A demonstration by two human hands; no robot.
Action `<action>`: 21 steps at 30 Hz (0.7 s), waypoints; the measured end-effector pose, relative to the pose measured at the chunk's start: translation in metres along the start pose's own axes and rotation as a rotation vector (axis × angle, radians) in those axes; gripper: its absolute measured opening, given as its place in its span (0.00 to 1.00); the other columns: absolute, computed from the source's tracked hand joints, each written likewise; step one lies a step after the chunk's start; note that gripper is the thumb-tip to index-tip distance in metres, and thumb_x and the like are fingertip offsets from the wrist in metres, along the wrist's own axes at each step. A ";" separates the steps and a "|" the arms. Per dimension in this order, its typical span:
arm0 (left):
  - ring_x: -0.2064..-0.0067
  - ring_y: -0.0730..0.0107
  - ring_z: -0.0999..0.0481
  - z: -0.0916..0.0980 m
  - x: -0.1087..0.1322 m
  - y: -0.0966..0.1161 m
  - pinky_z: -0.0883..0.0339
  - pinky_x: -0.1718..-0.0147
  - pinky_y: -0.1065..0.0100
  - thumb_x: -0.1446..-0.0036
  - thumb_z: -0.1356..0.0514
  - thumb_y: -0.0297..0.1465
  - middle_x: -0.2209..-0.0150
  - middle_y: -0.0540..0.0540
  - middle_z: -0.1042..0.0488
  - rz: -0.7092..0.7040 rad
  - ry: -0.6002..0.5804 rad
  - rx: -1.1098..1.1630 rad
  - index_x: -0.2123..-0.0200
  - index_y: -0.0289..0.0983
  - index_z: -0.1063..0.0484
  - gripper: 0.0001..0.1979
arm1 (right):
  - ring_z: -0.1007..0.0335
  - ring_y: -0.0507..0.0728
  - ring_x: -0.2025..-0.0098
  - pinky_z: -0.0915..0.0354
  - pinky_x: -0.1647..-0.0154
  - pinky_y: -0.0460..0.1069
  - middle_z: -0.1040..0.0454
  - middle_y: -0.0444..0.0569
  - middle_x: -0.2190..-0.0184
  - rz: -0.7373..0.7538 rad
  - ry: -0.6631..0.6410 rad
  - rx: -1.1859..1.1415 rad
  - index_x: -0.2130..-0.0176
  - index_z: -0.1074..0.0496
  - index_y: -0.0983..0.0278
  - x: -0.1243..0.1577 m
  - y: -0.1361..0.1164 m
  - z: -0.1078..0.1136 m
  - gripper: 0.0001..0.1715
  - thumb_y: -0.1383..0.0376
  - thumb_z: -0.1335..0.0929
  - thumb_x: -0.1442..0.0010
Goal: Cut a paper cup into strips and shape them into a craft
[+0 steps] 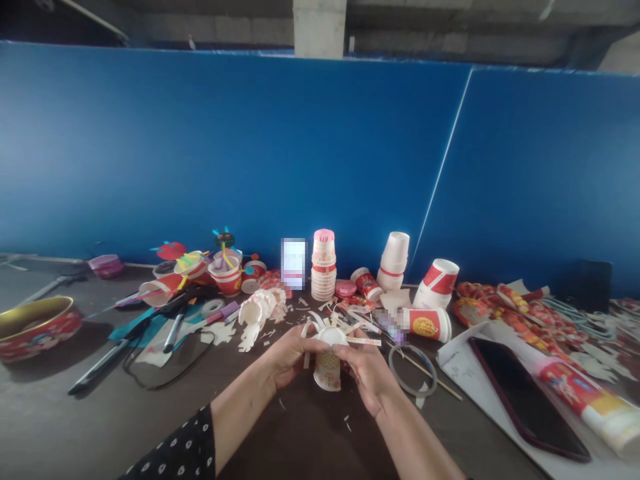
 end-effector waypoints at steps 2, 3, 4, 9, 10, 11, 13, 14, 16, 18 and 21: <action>0.73 0.70 0.29 0.000 0.000 0.000 0.35 0.72 0.70 0.73 0.36 0.22 0.74 0.48 0.28 -0.012 0.014 0.010 0.73 0.32 0.31 0.16 | 0.29 0.57 0.65 0.38 0.65 0.49 0.23 0.46 0.68 0.000 -0.012 0.007 0.64 0.29 0.63 -0.001 0.001 0.001 0.18 0.65 0.27 0.58; 0.72 0.70 0.28 0.000 -0.001 -0.001 0.35 0.71 0.70 0.73 0.36 0.22 0.74 0.48 0.28 -0.021 0.022 0.016 0.73 0.32 0.31 0.16 | 0.29 0.57 0.65 0.38 0.64 0.49 0.23 0.46 0.68 0.003 -0.022 0.007 0.64 0.30 0.63 -0.001 0.002 0.002 0.17 0.64 0.27 0.58; 0.72 0.70 0.28 0.000 -0.001 -0.001 0.35 0.71 0.70 0.73 0.36 0.21 0.74 0.48 0.28 -0.029 0.031 0.020 0.74 0.32 0.31 0.15 | 0.29 0.57 0.65 0.38 0.64 0.50 0.23 0.46 0.68 0.005 -0.032 0.006 0.65 0.30 0.63 -0.002 0.002 0.002 0.17 0.64 0.27 0.57; 0.73 0.70 0.29 -0.003 -0.001 -0.004 0.35 0.71 0.69 0.73 0.39 0.20 0.77 0.48 0.28 -0.038 0.058 0.035 0.75 0.31 0.32 0.13 | 0.28 0.58 0.65 0.38 0.62 0.52 0.24 0.45 0.71 0.038 -0.027 -0.029 0.67 0.33 0.63 -0.005 0.006 0.004 0.17 0.66 0.27 0.59; 0.74 0.70 0.29 -0.003 -0.002 -0.005 0.35 0.71 0.69 0.73 0.40 0.19 0.77 0.48 0.28 -0.037 0.066 0.037 0.76 0.31 0.32 0.13 | 0.29 0.58 0.65 0.38 0.61 0.52 0.24 0.45 0.71 0.054 -0.023 -0.038 0.67 0.33 0.63 -0.006 0.007 0.004 0.18 0.67 0.27 0.59; 0.74 0.70 0.29 -0.004 -0.002 -0.005 0.35 0.71 0.69 0.73 0.41 0.19 0.77 0.48 0.28 -0.038 0.077 0.034 0.76 0.32 0.32 0.13 | 0.29 0.58 0.64 0.38 0.60 0.52 0.24 0.45 0.70 0.069 -0.020 -0.047 0.66 0.33 0.63 -0.006 0.008 0.003 0.18 0.68 0.27 0.60; 0.75 0.71 0.30 -0.004 -0.002 -0.006 0.35 0.72 0.69 0.73 0.41 0.18 0.78 0.49 0.29 -0.045 0.098 0.021 0.77 0.32 0.33 0.12 | 0.29 0.58 0.63 0.38 0.58 0.53 0.24 0.45 0.69 0.086 -0.020 -0.059 0.65 0.32 0.63 -0.006 0.009 0.002 0.19 0.69 0.27 0.60; 0.76 0.71 0.30 -0.004 -0.003 -0.006 0.36 0.72 0.70 0.73 0.42 0.18 0.79 0.49 0.30 -0.050 0.105 0.016 0.78 0.32 0.34 0.12 | 0.29 0.59 0.63 0.38 0.58 0.53 0.24 0.45 0.69 0.088 -0.020 -0.061 0.64 0.31 0.63 -0.005 0.009 0.000 0.20 0.70 0.27 0.60; 0.76 0.72 0.31 -0.004 -0.003 -0.007 0.36 0.73 0.70 0.73 0.42 0.18 0.80 0.50 0.31 -0.060 0.113 0.006 0.78 0.32 0.34 0.12 | 0.29 0.59 0.62 0.38 0.57 0.53 0.23 0.45 0.69 0.083 -0.020 -0.054 0.63 0.30 0.63 -0.005 0.009 -0.001 0.21 0.70 0.27 0.60; 0.77 0.72 0.31 -0.003 -0.004 -0.006 0.37 0.74 0.70 0.73 0.43 0.18 0.80 0.50 0.31 -0.066 0.115 0.004 0.78 0.32 0.35 0.11 | 0.29 0.59 0.62 0.38 0.57 0.53 0.23 0.46 0.68 0.071 -0.037 -0.042 0.62 0.30 0.63 -0.004 0.008 -0.002 0.21 0.69 0.27 0.59; 0.76 0.71 0.30 -0.001 -0.004 -0.005 0.37 0.73 0.70 0.72 0.43 0.18 0.80 0.50 0.31 -0.041 0.068 0.031 0.77 0.33 0.35 0.12 | 0.29 0.60 0.61 0.37 0.57 0.53 0.23 0.47 0.67 0.023 -0.090 -0.045 0.61 0.29 0.64 -0.003 0.005 -0.001 0.21 0.67 0.27 0.58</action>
Point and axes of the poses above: each hand's wrist, its own x-axis away from the middle knuckle, its own z-axis out of the back of the hand, y = z × x, the point moved 2 cm from there along -x, towards the middle knuckle
